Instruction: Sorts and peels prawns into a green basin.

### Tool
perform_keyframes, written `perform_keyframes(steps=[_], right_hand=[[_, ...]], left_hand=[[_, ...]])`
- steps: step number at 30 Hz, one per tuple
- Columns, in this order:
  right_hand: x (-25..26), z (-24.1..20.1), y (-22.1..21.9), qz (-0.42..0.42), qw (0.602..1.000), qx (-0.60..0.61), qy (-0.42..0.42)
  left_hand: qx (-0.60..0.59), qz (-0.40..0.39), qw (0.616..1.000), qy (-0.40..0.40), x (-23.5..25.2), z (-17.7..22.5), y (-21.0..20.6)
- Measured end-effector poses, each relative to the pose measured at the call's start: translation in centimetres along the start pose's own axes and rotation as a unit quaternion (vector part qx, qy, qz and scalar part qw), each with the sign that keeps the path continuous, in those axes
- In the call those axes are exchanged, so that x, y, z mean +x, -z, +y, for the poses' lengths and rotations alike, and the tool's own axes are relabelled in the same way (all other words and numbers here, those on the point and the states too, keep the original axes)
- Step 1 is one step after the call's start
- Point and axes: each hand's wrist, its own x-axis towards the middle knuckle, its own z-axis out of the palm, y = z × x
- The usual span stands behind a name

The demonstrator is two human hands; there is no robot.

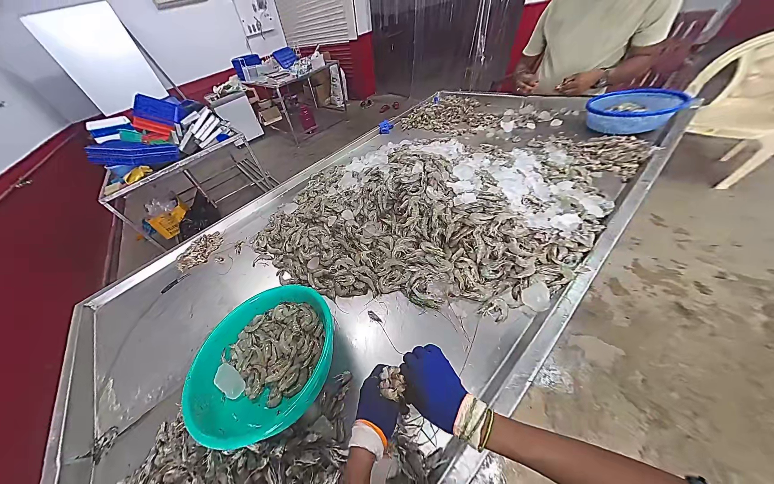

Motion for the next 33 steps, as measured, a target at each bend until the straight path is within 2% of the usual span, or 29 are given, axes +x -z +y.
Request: perform_keyframes(steps=[2,4,7,10,13,17,21,25,29,31,33], right_hand=[[0.7,2.0,0.6,0.002,1.000,0.001,-0.028],[2.9,5.4,2.3,-0.025,0.992,0.020,-0.126],[7.7,10.0,3.6,0.014,0.965,0.065,-0.253],[10.7,10.5,2.0,0.007,0.945,0.077,-0.319],[9.3,7.8,0.1,-0.001,0.955,0.073,-0.286],[3.3,2.7,0.5,-0.034,0.977,0.084,-0.192],[-1.4,-1.6,0.8,-0.096,0.980,0.107,-0.136],[-2.7,-1.8,0.0,-0.119,0.987,0.028,-0.101],[-2.1,-0.2,-1.0,-0.044,0.997,-0.031,-0.049],[-1.0,1.7,-1.1,-0.015,0.998,-0.035,-0.057],[0.7,4.2,-0.4,-0.045,0.994,-0.023,-0.099]], left_hand=[[-0.040,-0.030,0.999,0.001,-0.4,0.0,0.6],[-0.092,-0.021,0.995,-0.013,-0.6,-0.6,0.8],[-0.123,-0.017,0.991,-0.039,-0.5,-1.4,0.9],[-0.098,-0.012,0.995,-0.033,-0.4,-1.3,0.9],[-0.047,0.018,0.998,-0.046,-0.3,-2.1,0.8],[-0.073,0.062,0.986,-0.135,0.2,-3.1,-0.7],[0.025,0.038,0.996,-0.082,-0.2,-1.8,-1.5],[0.040,-0.011,0.999,-0.030,-0.8,-1.7,-1.5],[0.005,-0.048,0.999,-0.026,-0.8,-1.4,-1.2],[-0.028,-0.033,0.998,-0.036,-0.8,-1.5,-0.7],[-0.063,-0.018,0.997,-0.045,-1.3,-1.6,0.4]])
